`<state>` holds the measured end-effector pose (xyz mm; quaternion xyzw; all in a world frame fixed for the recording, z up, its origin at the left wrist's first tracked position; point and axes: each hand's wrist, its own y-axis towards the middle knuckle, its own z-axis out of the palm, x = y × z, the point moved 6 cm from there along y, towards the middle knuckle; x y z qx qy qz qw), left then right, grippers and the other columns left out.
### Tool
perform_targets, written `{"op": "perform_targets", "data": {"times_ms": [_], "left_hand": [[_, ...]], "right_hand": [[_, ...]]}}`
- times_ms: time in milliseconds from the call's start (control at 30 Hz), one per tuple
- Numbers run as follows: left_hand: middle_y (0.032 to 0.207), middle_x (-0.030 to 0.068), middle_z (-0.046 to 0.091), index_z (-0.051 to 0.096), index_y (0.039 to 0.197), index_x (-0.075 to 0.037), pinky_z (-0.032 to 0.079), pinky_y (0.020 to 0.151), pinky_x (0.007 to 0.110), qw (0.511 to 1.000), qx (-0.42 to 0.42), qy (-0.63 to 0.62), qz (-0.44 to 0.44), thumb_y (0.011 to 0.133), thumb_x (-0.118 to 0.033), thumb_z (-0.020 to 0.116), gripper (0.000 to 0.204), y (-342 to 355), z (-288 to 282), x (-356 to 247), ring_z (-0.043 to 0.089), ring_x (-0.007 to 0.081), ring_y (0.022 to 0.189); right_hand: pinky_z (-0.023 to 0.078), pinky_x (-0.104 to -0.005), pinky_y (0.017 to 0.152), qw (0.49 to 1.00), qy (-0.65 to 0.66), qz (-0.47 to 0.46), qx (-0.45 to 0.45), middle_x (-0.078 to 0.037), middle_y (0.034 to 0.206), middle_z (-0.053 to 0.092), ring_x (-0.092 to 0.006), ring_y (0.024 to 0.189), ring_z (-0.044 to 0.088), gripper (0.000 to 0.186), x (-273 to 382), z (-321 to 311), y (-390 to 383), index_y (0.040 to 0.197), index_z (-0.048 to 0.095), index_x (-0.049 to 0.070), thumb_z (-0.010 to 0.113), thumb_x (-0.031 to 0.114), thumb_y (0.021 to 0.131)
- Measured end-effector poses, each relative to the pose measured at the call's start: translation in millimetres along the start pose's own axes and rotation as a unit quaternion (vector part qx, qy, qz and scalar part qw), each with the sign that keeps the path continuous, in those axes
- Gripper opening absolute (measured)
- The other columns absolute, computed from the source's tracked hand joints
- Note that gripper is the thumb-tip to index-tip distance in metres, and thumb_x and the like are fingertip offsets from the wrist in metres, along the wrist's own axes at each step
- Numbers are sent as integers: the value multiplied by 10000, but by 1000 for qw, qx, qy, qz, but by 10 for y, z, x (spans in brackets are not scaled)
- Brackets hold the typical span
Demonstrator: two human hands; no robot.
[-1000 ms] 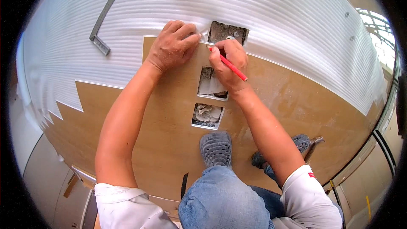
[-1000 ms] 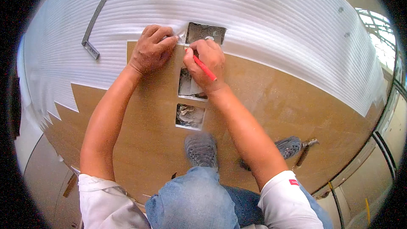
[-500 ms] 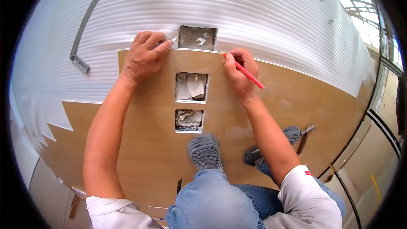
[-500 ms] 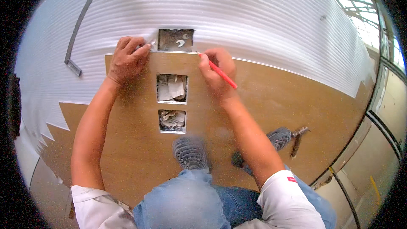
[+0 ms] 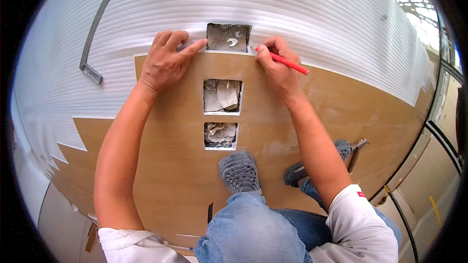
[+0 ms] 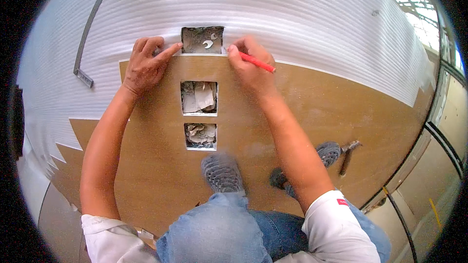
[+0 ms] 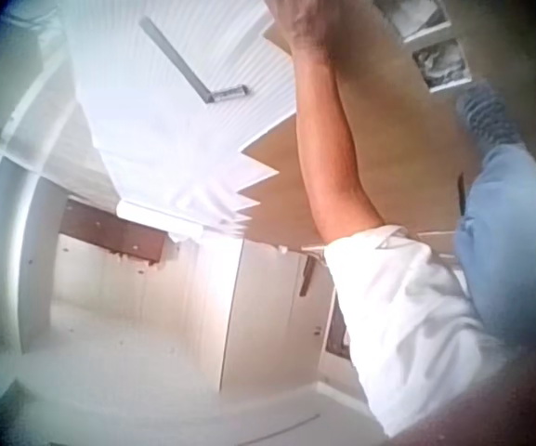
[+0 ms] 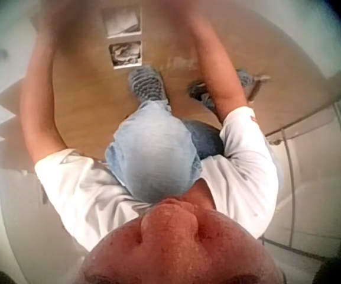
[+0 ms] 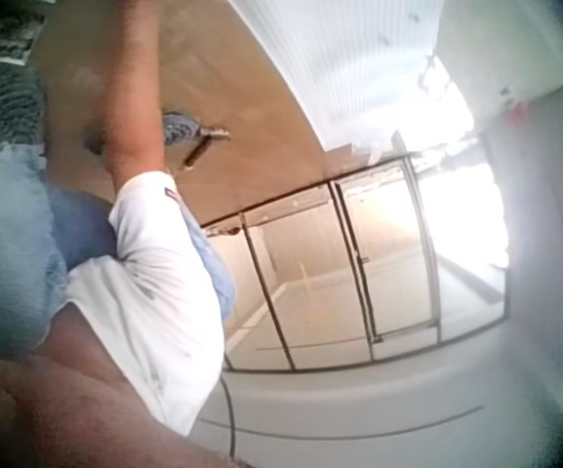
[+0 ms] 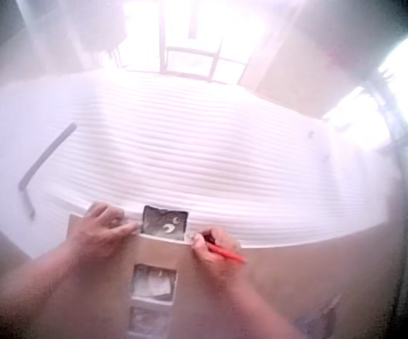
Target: The person measures and marks a laminate flooring plank using a pencil and a metal straight edge, then carries the plank into a room and fits it into place on the floor by hand and using a hammer to tap it into position. They then use a pencil to mark cut-outs on the newly installed plank around several floor-mounted electrical boxes.
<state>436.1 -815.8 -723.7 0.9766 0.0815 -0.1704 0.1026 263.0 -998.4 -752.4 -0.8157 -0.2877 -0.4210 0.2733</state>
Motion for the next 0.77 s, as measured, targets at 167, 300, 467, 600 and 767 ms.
{"op": "perform_targets", "data": {"times_ms": [167, 300, 467, 600, 767], "left_hand": [[968, 66, 514, 642, 1238, -207, 432, 845, 389, 1000, 7, -6, -1, 778, -43, 609, 489, 17, 16, 16, 505, 255, 887], [949, 62, 511, 633, 1253, -214, 422, 846, 391, 1000, 9, -4, 0, 777, -58, 604, 502, 8, 29, 32, 508, 251, 890], [952, 65, 510, 632, 1253, -218, 422, 853, 394, 1000, 5, -9, 2, 765, -58, 605, 514, 12, 41, 37, 507, 251, 898], [966, 66, 508, 633, 1253, -224, 425, 862, 393, 1000, 8, -10, -3, 747, -58, 614, 533, 25, 40, 41, 502, 250, 907], [972, 68, 503, 630, 1260, -226, 424, 876, 406, 1000, 14, 2, 0, 739, -57, 626, 548, 26, 72, 53, 497, 255, 907]], "right_hand": [[505, -324, 644, 998, 60, 34, 9, -104, 722, 676, -182, 669, 646, 184, -50, -18, 38, 853, 634, 48, 648, 232, 853], [499, -306, 643, 998, 46, 25, 48, -78, 707, 671, -146, 664, 628, 185, -110, 6, 61, 846, 623, 44, 646, 228, 854], [497, -298, 652, 995, 73, 23, 65, -70, 706, 655, -141, 664, 607, 198, -95, 27, 62, 846, 613, 33, 655, 227, 849], [498, -299, 656, 995, 62, 21, 73, -80, 729, 661, -147, 676, 612, 197, -109, 28, 23, 848, 617, 32, 661, 224, 847], [509, -314, 681, 996, 50, 26, 73, -95, 762, 673, -179, 699, 627, 196, -123, 39, 17, 858, 623, 31, 671, 221, 844]]}}
